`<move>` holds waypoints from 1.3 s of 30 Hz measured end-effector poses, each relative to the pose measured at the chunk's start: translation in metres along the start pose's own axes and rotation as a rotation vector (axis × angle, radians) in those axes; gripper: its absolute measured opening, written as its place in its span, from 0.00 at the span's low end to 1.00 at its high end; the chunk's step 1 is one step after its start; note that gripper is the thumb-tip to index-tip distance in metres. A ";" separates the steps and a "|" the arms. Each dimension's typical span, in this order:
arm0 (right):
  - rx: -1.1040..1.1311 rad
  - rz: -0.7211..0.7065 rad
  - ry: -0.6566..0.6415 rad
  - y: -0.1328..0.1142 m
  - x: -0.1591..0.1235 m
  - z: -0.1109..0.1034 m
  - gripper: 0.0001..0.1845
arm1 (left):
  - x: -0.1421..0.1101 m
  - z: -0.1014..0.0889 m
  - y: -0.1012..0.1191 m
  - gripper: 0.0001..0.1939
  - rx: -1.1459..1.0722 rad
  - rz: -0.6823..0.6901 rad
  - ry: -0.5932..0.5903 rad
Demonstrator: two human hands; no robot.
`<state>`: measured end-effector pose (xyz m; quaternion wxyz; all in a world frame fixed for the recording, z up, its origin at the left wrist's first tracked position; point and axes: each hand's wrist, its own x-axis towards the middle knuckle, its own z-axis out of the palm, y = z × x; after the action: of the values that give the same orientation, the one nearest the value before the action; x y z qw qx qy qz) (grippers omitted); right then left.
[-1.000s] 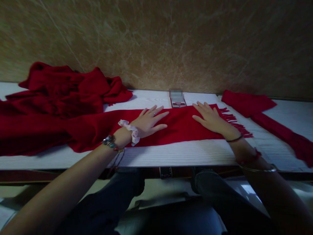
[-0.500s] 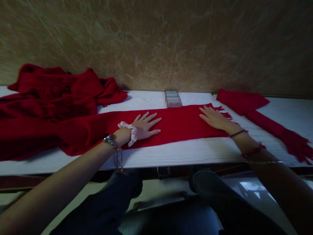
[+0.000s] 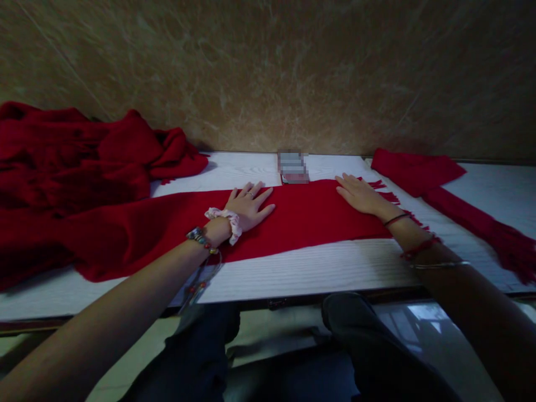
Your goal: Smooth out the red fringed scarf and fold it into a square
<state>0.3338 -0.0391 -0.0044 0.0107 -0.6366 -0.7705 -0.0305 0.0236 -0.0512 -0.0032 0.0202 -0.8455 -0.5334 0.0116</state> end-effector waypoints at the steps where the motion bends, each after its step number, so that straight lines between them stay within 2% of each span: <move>1: -0.007 0.035 -0.015 0.006 -0.001 -0.001 0.29 | 0.000 -0.001 0.000 0.27 -0.004 -0.001 -0.001; 3: -0.027 0.109 -0.044 0.015 -0.004 -0.006 0.29 | 0.000 -0.002 0.001 0.27 -0.014 -0.003 -0.003; 5: -0.062 0.124 -0.024 0.015 -0.005 -0.013 0.30 | 0.000 -0.002 0.002 0.27 -0.024 -0.002 -0.004; 7: -0.055 0.031 0.041 0.007 -0.005 -0.021 0.30 | 0.000 -0.002 0.002 0.27 -0.031 0.000 -0.002; 9: 0.019 -0.119 0.093 -0.003 -0.003 -0.026 0.30 | 0.000 -0.001 0.001 0.27 -0.036 0.000 0.004; 11: 0.090 -0.210 0.079 -0.010 0.000 -0.024 0.27 | 0.001 0.000 0.000 0.27 -0.039 0.000 0.014; 14: 0.110 -0.165 0.040 -0.011 0.004 -0.012 0.26 | 0.001 0.001 -0.001 0.27 -0.041 0.003 0.020; 19: 0.123 -0.126 0.080 0.000 0.004 0.004 0.27 | 0.001 -0.001 0.000 0.27 -0.040 0.000 0.006; 27: 0.061 0.050 0.116 0.014 -0.014 -0.002 0.29 | 0.001 -0.002 0.000 0.27 -0.021 0.001 0.002; 30: 0.079 -0.047 0.188 0.005 -0.029 -0.007 0.29 | 0.002 -0.001 0.000 0.27 -0.014 0.006 0.007; 33: 0.118 -0.140 0.139 -0.009 -0.044 -0.007 0.28 | 0.002 -0.001 -0.001 0.27 -0.018 0.004 0.006; 36: 0.121 -0.139 0.075 -0.015 -0.053 -0.003 0.27 | 0.002 -0.003 -0.001 0.27 -0.033 0.007 -0.011; 39: 0.117 -0.136 0.074 -0.012 -0.054 -0.003 0.27 | 0.002 -0.003 0.000 0.28 -0.048 0.011 -0.011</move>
<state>0.3326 -0.0943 -0.0051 0.0743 -0.5793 -0.8116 -0.0098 0.0243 -0.0492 0.0000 -0.0029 -0.8487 -0.5289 0.0037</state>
